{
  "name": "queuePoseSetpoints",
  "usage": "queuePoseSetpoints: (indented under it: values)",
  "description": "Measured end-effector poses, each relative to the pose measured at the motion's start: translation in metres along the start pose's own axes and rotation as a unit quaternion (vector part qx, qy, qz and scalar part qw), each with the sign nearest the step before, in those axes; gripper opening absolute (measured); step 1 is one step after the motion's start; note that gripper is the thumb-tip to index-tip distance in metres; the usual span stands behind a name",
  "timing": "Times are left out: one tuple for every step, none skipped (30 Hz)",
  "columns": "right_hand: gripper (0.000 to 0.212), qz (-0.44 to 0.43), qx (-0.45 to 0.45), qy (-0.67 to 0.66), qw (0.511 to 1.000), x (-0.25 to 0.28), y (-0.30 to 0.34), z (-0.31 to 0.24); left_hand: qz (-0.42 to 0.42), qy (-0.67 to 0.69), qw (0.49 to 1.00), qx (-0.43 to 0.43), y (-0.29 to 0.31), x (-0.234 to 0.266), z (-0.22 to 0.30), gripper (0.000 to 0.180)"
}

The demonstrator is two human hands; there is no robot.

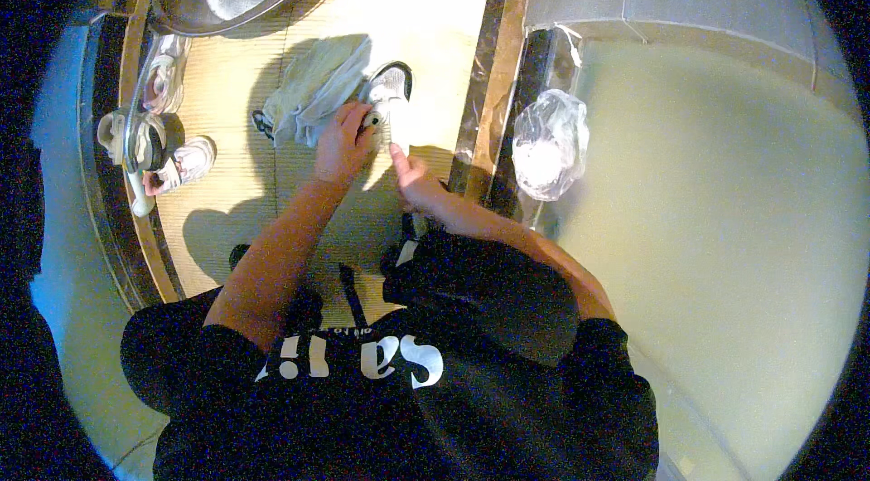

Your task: The person sits on a floor mat and hand-washes a white cloth in a basin of soapy water. They then scrub the cloth with a brush on the mat and rinse it using a handheld shower head. Finally, they scrub a pair of white sneakers with the brush.

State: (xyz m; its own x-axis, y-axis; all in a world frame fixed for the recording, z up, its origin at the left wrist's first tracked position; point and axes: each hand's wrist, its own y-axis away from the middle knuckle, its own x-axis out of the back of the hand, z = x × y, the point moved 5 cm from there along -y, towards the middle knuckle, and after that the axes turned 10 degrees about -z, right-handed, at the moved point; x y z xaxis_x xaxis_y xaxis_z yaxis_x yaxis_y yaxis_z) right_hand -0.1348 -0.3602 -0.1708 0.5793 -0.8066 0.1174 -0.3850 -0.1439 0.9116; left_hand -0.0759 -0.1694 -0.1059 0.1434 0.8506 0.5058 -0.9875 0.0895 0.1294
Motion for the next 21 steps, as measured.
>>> queuePoseSetpoints:
  values:
    - [0.059,-0.011,0.008,-0.034,0.999,0.006,0.019,-0.022,-0.011,-0.007,1.0,0.0,0.005,0.0,0.0,0.032]
    - [0.059,-0.021,0.015,-0.067,0.997,0.013,0.039,-0.046,-0.018,-0.012,1.0,0.0,0.005,0.002,0.001,0.032]
    - [0.058,-0.017,0.026,-0.077,0.997,0.026,0.056,-0.073,-0.025,-0.015,1.0,-0.002,0.003,0.002,0.002,0.032]
    - [0.057,0.005,0.073,-0.047,0.996,0.044,0.059,-0.092,-0.037,-0.018,0.999,-0.005,0.002,-0.001,0.005,0.032]
    - [0.064,0.03,0.003,-0.01,0.999,0.065,0.042,-0.087,-0.039,-0.028,0.999,0.0,0.002,-0.001,0.007,0.032]
    - [0.066,0.053,-0.008,0.05,0.997,0.077,0.046,-0.112,-0.04,-0.039,0.998,0.006,0.002,-0.001,0.008,0.032]
    - [0.066,0.087,0.033,0.14,0.986,0.094,0.029,-0.111,-0.044,-0.045,0.998,0.007,0.0,-0.003,0.012,0.032]
    - [0.064,0.091,0.057,0.18,0.978,0.096,0.036,-0.13,-0.045,-0.054,0.998,0.009,0.0,-0.003,0.012,0.031]
    - [0.062,0.096,0.081,0.22,0.967,0.096,0.045,-0.148,-0.046,-0.062,0.997,0.01,0.0,-0.002,0.011,0.03]
    - [0.06,0.086,0.083,0.249,0.961,0.095,0.044,-0.146,-0.045,-0.07,0.997,0.009,-0.003,-0.001,0.011,0.029]
    - [0.058,0.076,0.085,0.278,0.954,0.093,0.043,-0.142,-0.063,-0.098,0.993,-0.015,-0.005,-0.002,0.013,0.029]
    - [0.057,0.067,0.087,0.307,0.945,0.092,0.043,-0.139,-0.082,-0.126,0.988,-0.038,-0.006,-0.004,0.013,0.028]
    - [0.056,0.071,0.079,0.316,0.943,0.095,0.045,-0.138,-0.098,-0.155,0.981,-0.062,-0.009,-0.002,0.016,0.028]
    - [0.055,0.075,0.07,0.325,0.94,0.099,0.047,-0.137,-0.122,-0.185,0.972,-0.079,-0.014,-0.001,0.019,0.027]
    - [0.054,0.079,0.061,0.334,0.937,0.103,0.049,-0.136,-0.145,-0.214,0.961,-0.096,-0.02,0.001,0.021,0.027]
    - [0.056,0.08,0.051,0.351,0.932,0.106,0.051,-0.138,-0.166,-0.24,0.95,-0.113,-0.024,0.002,0.026,0.027]
    - [0.056,0.091,0.043,0.342,0.934,0.107,0.054,-0.137,-0.144,-0.266,0.944,-0.132,-0.022,0.002,0.026,0.028]
    - [0.056,0.102,0.035,0.333,0.937,0.108,0.055,-0.133,-0.121,-0.29,0.937,-0.151,-0.019,-0.001,0.023,0.029]
    - [0.057,0.11,0.032,0.33,0.937,0.108,0.05,-0.134,-0.092,-0.316,0.93,-0.164,-0.019,0.0,0.021,0.029]
    - [0.056,0.105,0.014,0.314,0.944,0.105,0.04,-0.125,-0.09,-0.307,0.934,-0.161,-0.019,-0.001,0.022,0.029]
    - [0.055,0.108,0.041,0.327,0.938,0.096,0.032,-0.119,-0.088,-0.297,0.938,-0.158,-0.019,-0.002,0.023,0.029]
